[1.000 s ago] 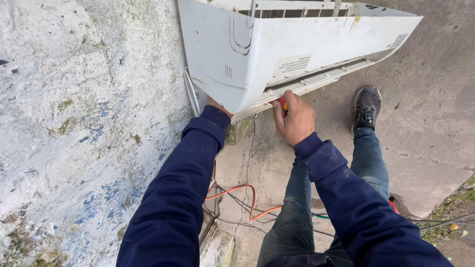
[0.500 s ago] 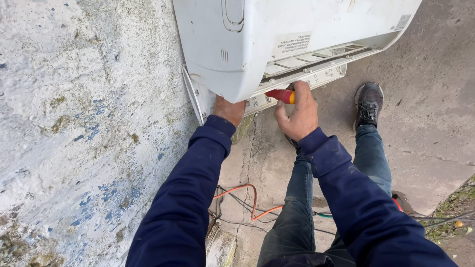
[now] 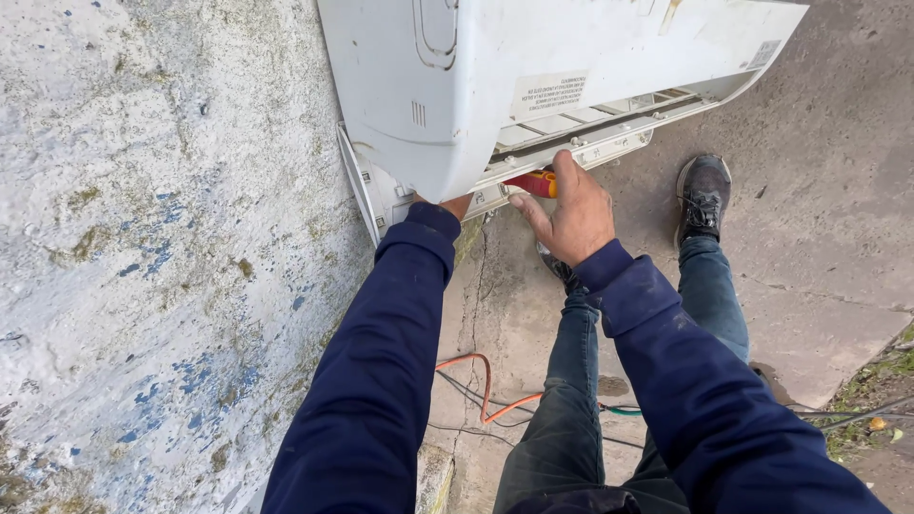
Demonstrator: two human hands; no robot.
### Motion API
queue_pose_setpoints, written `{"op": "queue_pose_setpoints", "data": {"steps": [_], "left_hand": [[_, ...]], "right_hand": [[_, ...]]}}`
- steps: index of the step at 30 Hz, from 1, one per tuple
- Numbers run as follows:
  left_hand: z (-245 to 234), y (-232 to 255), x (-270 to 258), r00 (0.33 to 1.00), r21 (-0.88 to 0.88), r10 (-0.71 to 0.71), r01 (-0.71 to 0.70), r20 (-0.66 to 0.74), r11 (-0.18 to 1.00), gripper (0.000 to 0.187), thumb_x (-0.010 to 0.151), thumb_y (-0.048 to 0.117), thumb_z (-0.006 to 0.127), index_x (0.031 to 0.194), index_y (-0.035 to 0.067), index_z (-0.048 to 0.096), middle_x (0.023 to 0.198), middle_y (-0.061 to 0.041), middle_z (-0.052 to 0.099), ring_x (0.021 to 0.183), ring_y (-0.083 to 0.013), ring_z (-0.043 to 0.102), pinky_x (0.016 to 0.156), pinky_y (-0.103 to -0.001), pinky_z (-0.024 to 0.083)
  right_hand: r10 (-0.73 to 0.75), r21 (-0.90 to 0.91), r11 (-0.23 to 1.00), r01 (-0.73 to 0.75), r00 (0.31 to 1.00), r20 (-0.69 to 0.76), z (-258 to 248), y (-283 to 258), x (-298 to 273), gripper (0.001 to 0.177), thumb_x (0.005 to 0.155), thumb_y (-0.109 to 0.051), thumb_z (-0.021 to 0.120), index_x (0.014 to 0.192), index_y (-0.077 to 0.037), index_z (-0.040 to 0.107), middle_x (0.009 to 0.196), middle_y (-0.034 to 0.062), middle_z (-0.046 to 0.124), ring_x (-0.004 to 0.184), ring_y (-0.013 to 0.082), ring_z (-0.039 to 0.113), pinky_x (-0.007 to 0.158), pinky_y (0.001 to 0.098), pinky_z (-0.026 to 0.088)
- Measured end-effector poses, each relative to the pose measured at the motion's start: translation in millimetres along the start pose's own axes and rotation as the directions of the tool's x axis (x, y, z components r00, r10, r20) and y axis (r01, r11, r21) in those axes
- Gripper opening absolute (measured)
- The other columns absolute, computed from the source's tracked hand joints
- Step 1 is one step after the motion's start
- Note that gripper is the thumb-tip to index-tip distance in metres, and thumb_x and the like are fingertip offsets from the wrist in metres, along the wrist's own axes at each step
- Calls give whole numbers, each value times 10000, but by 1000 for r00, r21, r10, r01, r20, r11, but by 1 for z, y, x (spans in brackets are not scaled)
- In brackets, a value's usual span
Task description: The person removes a control panel from an outdoor air conditioning unit using a screwdriver. They then move the unit indoors and place it on a bucket, where they continue to use the screwdriver to manipulate the internal wiring and components.
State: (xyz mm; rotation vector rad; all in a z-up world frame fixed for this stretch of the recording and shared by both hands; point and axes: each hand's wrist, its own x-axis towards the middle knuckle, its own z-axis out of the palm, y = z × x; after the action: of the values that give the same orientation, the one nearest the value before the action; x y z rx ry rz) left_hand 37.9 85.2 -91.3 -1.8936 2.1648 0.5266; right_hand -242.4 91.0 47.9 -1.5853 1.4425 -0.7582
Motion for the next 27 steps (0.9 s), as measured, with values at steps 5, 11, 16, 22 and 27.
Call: {"op": "queue_pose_setpoints", "data": {"steps": [5, 11, 16, 22, 27], "left_hand": [[-8, 8, 11, 998, 61, 24, -27, 54, 998, 412, 1040, 316, 532, 1398, 121, 595, 1422, -157, 595, 1315, -369, 541, 1121, -495, 416], [-13, 18, 13, 990, -35, -72, 77, 119, 996, 406, 1019, 387, 552, 1348, 158, 617, 1401, -117, 602, 1294, -358, 531, 1112, -486, 407], [32, -13, 18, 995, 141, 62, -72, 74, 987, 398, 1048, 357, 539, 1392, 159, 570, 1475, -119, 558, 1353, -350, 506, 1154, -477, 387], [6, 0, 28, 996, 47, 46, -50, 78, 998, 383, 1036, 314, 556, 1376, 139, 582, 1436, -119, 586, 1315, -338, 545, 1121, -459, 422], [-18, 23, 18, 992, -140, -3, 21, 126, 990, 367, 1013, 271, 583, 1343, 115, 613, 1364, -118, 636, 1249, -324, 602, 1068, -440, 473]], "right_hand": [[-36, 14, 999, 35, 997, 63, 0, 13, -7, 374, 912, -90, 775, 1180, 3, 532, 1064, 206, 620, 944, 367, 655, 779, 439, 551], [-94, 192, 976, 107, 993, -74, -9, 18, -9, 382, 934, -75, 755, 1241, 16, 546, 1123, 179, 639, 1022, 340, 672, 875, 418, 561], [11, 131, 991, 9, 988, -153, -13, 34, -19, 395, 1001, -139, 762, 1286, 43, 558, 1119, 196, 669, 977, 284, 721, 847, 355, 583], [224, 223, 959, -177, 953, -204, -46, 49, -16, 302, 1005, -142, 721, 1234, 36, 635, 933, 167, 727, 819, 212, 730, 753, 306, 579], [189, 159, 971, -178, 980, -59, -68, 42, -5, 342, 916, -157, 742, 1180, 50, 680, 844, 185, 714, 735, 198, 724, 688, 304, 565]]}}
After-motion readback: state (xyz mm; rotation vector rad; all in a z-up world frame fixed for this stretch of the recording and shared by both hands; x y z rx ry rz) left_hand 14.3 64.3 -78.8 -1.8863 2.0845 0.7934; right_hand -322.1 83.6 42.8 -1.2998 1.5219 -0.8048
